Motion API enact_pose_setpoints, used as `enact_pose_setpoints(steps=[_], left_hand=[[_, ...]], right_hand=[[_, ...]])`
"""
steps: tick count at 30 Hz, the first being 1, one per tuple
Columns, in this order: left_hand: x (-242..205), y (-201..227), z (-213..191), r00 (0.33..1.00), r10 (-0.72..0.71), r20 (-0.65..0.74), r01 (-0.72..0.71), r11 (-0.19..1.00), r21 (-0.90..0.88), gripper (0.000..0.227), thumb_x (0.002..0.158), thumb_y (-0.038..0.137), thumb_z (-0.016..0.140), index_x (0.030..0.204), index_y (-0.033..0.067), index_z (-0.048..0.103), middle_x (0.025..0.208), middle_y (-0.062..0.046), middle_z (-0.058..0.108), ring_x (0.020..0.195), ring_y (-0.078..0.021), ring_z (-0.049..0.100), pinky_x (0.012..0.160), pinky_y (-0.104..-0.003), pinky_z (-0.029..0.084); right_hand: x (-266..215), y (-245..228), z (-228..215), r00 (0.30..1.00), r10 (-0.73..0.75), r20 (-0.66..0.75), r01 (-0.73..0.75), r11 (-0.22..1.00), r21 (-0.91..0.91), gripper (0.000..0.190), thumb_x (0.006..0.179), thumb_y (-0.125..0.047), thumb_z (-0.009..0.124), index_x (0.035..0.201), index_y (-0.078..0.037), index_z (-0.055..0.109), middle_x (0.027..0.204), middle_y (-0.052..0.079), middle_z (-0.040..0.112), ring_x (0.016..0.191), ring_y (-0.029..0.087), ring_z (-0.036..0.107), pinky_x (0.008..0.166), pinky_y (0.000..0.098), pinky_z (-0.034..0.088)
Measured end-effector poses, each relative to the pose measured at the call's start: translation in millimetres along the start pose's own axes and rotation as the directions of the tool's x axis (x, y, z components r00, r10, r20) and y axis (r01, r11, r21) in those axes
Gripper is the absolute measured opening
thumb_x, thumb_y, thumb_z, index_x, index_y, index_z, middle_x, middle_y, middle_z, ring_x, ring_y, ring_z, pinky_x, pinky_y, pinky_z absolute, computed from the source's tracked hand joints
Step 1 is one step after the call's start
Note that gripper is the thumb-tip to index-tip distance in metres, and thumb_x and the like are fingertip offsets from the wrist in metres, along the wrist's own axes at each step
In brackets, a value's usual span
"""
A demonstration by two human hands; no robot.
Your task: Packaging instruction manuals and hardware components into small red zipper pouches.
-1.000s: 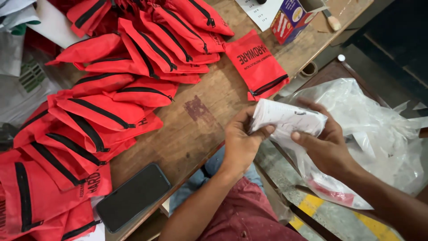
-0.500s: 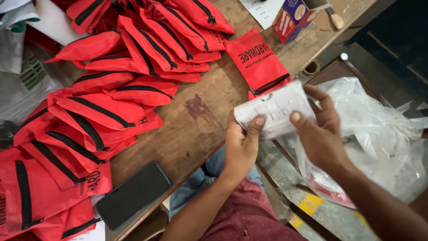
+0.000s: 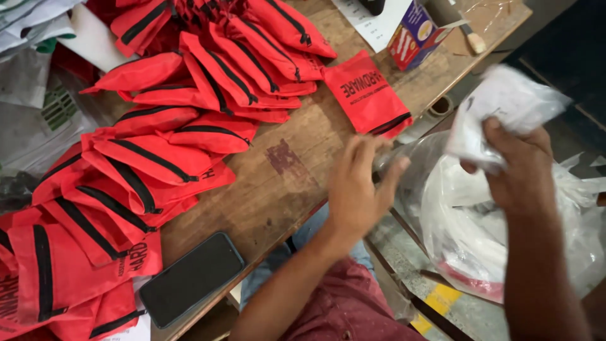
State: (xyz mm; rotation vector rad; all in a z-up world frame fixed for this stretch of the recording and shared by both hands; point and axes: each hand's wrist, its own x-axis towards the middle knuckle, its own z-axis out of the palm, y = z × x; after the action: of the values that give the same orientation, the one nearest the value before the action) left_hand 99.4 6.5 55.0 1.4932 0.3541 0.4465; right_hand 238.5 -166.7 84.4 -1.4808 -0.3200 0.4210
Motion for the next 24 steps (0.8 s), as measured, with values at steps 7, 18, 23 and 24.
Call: enact_pose_setpoints(steps=[7,18,23,24], left_hand=[[83.0,-38.9,-5.0,0.82,0.563,0.104,-0.398,0.43,0.81,0.03,0.079,0.022,0.077,0.105,0.0117,0.067,0.108,-0.007,0.066,0.106,-0.0316,0.059,0.091,-0.045,0.052],[92.0,-36.3,2.6,0.857,0.512,0.049,-0.386,0.577,0.719,0.013,0.096,0.023,0.067,0.097,0.0114,0.061,0.099,-0.007,0.064,0.093,-0.0315,0.067,0.075,-0.047,0.055],[98.4,-48.7,-1.4,0.877,0.48,0.011,-0.441,0.795,0.416,0.012,0.096,0.014,0.064,0.1,0.0032,0.061,0.102,-0.013,0.064,0.094,-0.0328,0.066,0.082,-0.042,0.054],[98.2,-48.4,-1.2,0.876,0.482,0.012,-0.443,0.795,0.415,0.012,0.096,0.014,0.064,0.1,0.0032,0.061,0.102,-0.013,0.064,0.094,-0.0328,0.066,0.082,-0.042,0.054]], right_hand=[[31.6,44.7,-39.4,0.966,0.187,0.176,-0.136,0.954,-0.267,0.028,0.101,-0.019,0.062,0.124,-0.005,0.063,0.093,0.001,0.067,0.076,0.007,0.062,0.06,0.0241,0.05],[21.1,60.5,29.1,0.981,0.193,-0.035,-0.193,0.981,0.016,0.023,0.09,-0.025,0.074,0.096,-0.003,0.07,0.074,-0.001,0.069,0.054,0.006,0.058,0.041,0.0234,0.041],[39.0,64.5,34.9,0.981,0.186,0.059,-0.165,0.953,-0.255,0.023,0.092,-0.03,0.068,0.099,-0.009,0.076,0.075,-0.005,0.068,0.059,0.004,0.057,0.045,0.0233,0.041],[42.2,65.4,34.1,0.981,0.183,0.058,-0.163,0.953,-0.255,0.023,0.092,-0.03,0.068,0.099,-0.009,0.076,0.075,-0.005,0.068,0.059,0.004,0.057,0.045,0.0233,0.041]])
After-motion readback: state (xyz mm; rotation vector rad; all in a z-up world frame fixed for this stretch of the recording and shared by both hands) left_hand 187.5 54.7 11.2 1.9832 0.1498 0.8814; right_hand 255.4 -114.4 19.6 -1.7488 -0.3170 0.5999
